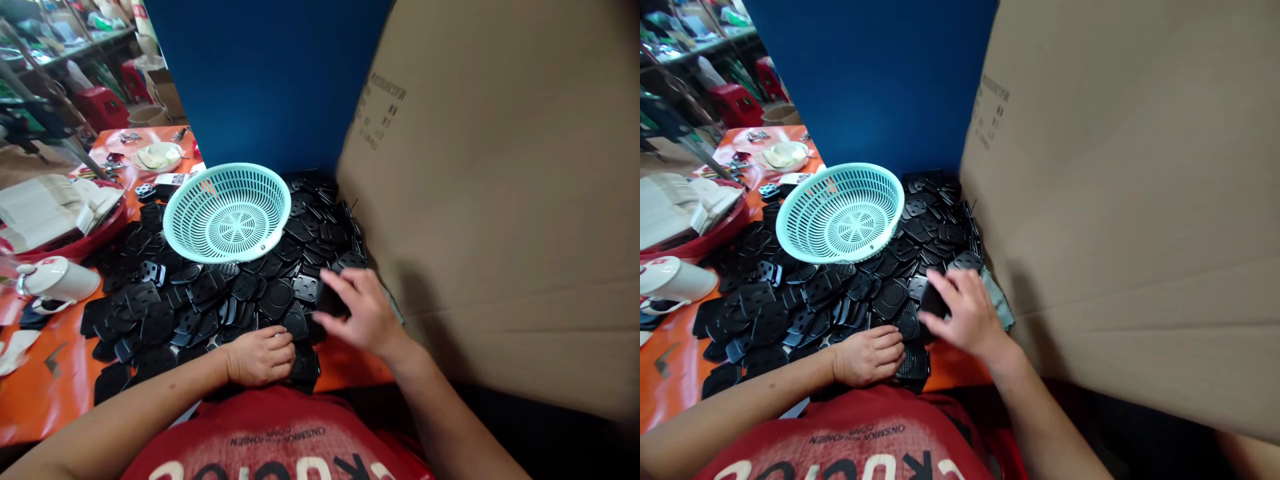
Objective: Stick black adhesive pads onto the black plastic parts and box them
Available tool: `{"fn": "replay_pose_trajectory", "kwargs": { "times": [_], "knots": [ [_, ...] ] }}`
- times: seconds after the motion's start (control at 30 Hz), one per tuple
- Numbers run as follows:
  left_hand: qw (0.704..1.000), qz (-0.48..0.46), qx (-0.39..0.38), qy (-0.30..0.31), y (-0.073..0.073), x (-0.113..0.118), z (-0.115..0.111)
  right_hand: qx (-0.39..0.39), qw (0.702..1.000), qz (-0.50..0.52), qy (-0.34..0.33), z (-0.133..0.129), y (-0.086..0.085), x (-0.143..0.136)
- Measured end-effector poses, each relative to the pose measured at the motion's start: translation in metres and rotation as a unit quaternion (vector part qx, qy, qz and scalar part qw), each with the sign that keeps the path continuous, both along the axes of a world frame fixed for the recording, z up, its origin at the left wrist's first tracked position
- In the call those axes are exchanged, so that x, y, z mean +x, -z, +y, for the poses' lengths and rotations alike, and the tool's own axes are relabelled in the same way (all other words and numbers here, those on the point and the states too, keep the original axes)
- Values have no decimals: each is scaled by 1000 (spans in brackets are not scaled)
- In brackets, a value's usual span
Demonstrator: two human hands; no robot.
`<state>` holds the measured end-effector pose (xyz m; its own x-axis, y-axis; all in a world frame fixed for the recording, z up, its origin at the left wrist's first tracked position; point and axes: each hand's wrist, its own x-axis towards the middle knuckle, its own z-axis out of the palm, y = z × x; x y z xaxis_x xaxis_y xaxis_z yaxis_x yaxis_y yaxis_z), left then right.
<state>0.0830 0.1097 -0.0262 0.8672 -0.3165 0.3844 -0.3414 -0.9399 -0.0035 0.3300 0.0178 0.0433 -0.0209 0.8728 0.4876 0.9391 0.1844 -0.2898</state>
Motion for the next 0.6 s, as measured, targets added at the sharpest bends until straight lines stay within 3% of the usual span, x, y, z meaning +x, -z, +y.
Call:
{"fn": "replay_pose_trajectory", "kwargs": {
  "times": [0.1, 0.17, 0.23, 0.3, 0.33, 0.47, 0.53, 0.6],
  "knots": [
    [1000, -1, 2, -2, -1, 1, -1, 115, 991, -6, 62, 35, -26, 4],
    [1000, -7, 2, -5, -1, 0, -1, 82, 993, 63, 61, 33, -27, -1],
    [1000, -21, 2, -9, 0, 0, -2, -51, 987, 144, 42, 15, -13, -10],
    [999, -38, 2, -13, 2, -2, -2, -208, 961, 176, 54, -11, 14, -22],
    [999, -48, 2, -14, 3, -2, -2, -246, 950, 176, 72, -23, 29, -29],
    [997, -77, -2, 0, 3, -4, -1, -280, 903, 292, 143, -50, 75, -59],
    [996, -92, -4, 9, 3, -4, -1, -267, 884, 354, 149, -51, 84, -74],
    [994, -109, -7, 10, 4, -2, -1, -241, 884, 372, 152, -49, 85, -84]
  ]
}}
